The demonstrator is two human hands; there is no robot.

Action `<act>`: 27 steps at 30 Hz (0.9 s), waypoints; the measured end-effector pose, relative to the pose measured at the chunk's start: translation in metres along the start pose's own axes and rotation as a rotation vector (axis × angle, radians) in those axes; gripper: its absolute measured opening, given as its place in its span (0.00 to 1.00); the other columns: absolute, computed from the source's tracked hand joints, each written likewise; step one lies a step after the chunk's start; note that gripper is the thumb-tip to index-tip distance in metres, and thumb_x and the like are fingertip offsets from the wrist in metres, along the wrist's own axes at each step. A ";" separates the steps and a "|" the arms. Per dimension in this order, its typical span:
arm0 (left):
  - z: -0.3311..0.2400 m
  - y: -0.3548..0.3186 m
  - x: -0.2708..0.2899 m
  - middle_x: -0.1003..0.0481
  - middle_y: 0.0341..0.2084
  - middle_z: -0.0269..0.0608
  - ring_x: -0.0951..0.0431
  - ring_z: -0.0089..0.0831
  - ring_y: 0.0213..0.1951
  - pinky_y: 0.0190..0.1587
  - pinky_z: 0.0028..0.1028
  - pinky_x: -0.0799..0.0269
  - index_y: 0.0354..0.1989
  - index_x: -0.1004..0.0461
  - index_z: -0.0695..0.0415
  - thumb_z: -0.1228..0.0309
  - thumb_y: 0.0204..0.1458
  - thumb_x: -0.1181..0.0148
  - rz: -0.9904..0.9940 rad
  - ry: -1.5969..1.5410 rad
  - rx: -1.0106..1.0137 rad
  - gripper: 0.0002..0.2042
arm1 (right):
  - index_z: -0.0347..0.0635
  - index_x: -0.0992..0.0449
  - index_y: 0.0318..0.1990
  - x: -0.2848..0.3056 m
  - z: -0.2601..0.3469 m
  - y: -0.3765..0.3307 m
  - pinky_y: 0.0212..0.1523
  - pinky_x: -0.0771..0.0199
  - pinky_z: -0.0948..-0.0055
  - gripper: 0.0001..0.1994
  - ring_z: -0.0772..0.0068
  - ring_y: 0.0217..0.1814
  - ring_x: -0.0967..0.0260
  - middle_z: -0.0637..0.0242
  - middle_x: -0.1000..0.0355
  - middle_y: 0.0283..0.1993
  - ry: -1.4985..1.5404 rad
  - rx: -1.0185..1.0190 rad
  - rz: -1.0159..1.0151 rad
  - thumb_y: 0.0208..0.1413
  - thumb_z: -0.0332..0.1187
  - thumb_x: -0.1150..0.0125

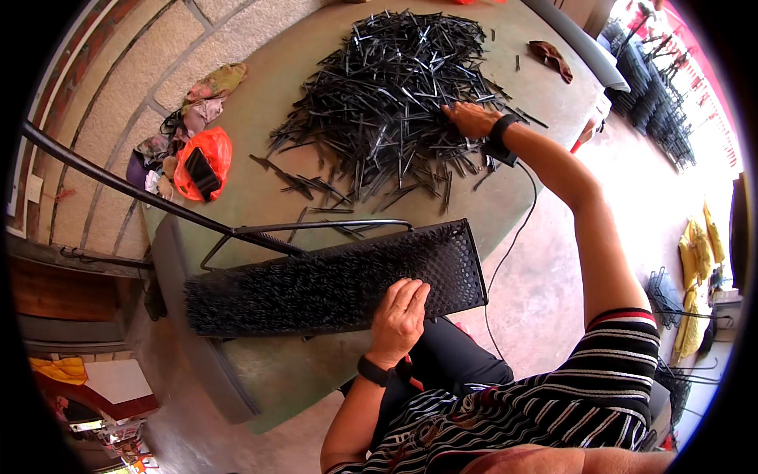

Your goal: The person inserts black bristle bundles into the holes of a rectangular broom base. They pick up bundles from a pile on the table and push them into the base one by one, gradually filling the surface.

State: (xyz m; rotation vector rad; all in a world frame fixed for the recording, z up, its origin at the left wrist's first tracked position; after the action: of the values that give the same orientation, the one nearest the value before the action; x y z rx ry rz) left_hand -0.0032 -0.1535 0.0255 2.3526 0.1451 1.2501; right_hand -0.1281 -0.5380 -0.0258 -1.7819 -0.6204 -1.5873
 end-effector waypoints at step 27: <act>-0.003 0.002 0.003 0.28 0.37 0.42 0.29 0.40 0.42 0.46 0.32 0.30 0.39 0.26 0.62 0.82 0.42 0.44 -0.001 -0.061 0.027 0.13 | 0.33 0.32 0.46 -0.011 -0.013 -0.020 0.43 0.31 0.57 0.34 0.51 0.48 0.34 0.48 0.32 0.41 0.074 -0.188 -0.007 0.26 0.40 0.27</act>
State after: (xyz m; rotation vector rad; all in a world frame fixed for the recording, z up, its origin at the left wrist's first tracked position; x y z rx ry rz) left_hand -0.0040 -0.1533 0.0297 2.4105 0.1444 1.1818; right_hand -0.1526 -0.5335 -0.0323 -1.8473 -0.4562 -1.7570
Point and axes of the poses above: each hand's wrist, its own y-axis towards the middle knuckle, its own x-axis out of the back of the hand, z = x × y, the point moved 5 cm from there along y, towards the middle knuckle
